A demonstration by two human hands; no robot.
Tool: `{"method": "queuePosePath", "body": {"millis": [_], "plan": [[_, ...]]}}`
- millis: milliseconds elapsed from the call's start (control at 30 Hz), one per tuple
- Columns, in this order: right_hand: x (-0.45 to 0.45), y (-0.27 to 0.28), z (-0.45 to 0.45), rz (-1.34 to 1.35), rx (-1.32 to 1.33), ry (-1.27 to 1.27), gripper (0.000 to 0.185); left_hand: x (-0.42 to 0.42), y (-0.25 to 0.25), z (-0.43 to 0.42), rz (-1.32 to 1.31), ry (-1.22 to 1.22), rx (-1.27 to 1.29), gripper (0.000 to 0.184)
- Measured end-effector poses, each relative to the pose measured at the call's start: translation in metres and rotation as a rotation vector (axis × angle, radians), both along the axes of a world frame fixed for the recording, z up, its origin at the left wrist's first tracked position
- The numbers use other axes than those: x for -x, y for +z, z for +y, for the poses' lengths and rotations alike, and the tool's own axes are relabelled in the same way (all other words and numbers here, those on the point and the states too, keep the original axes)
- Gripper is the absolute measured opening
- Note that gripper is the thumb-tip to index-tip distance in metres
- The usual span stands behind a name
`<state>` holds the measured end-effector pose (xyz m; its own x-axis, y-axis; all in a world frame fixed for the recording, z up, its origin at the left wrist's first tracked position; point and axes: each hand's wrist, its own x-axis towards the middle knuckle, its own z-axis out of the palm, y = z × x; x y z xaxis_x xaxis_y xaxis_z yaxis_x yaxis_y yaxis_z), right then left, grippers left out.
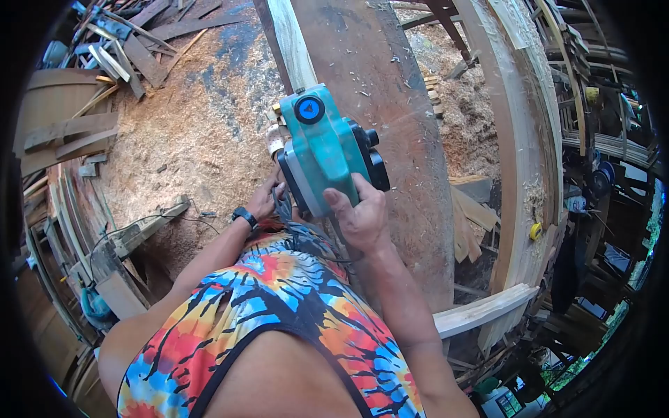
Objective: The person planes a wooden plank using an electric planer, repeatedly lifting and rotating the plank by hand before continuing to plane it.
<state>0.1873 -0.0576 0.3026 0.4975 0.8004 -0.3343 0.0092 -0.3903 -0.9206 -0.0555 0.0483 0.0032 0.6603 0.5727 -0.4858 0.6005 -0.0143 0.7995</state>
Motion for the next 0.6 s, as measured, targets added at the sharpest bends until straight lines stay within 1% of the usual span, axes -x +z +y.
{"method": "queuePosePath", "body": {"millis": [67, 133, 167, 200, 233, 267, 367, 400, 467, 533, 600], "plan": [[-0.007, 0.001, 0.014, -0.018, 0.007, 0.015, 0.054, -0.007, 0.005, 0.001, -0.041, 0.006, -0.024, 0.038], [-0.01, 0.001, 0.03, -0.024, -0.016, 0.018, 0.054, -0.016, 0.009, 0.011, -0.09, 0.002, 0.077, 0.031], [-0.012, 0.001, 0.039, -0.027, -0.019, 0.021, 0.053, -0.021, 0.011, 0.016, -0.118, 0.049, 0.152, 0.03], [-0.015, 0.001, 0.049, -0.031, -0.022, 0.024, 0.053, -0.03, 0.035, 0.018, -0.146, 0.096, 0.228, 0.029], [-0.017, 0.002, 0.058, -0.032, -0.014, 0.027, 0.053, -0.036, 0.049, 0.019, -0.173, 0.142, 0.303, 0.029], [-0.02, 0.001, 0.067, -0.035, -0.016, 0.029, 0.053, -0.039, 0.038, 0.017, -0.194, 0.173, 0.35, 0.033], [-0.027, -0.003, 0.096, -0.063, -0.03, 0.034, 0.054, -0.05, 0.067, 0.029, -0.114, 0.039, -0.142, 0.029], [-0.029, -0.004, 0.106, -0.081, -0.029, 0.037, 0.055, -0.049, 0.047, 0.029, -0.137, 0.022, -0.187, 0.028], [-0.034, -0.003, 0.127, -0.121, -0.022, 0.041, 0.058, -0.055, 0.052, 0.034, -0.152, 0.064, -0.175, 0.03], [-0.04, -0.002, 0.146, -0.147, -0.008, 0.057, 0.064, -0.067, 0.075, 0.039, -0.202, 0.187, 0.081, 0.035], [-0.044, 0.001, 0.165, -0.15, 0.003, 0.069, 0.068, -0.079, 0.097, 0.047, -0.24, 0.254, 0.167, 0.038]]}}
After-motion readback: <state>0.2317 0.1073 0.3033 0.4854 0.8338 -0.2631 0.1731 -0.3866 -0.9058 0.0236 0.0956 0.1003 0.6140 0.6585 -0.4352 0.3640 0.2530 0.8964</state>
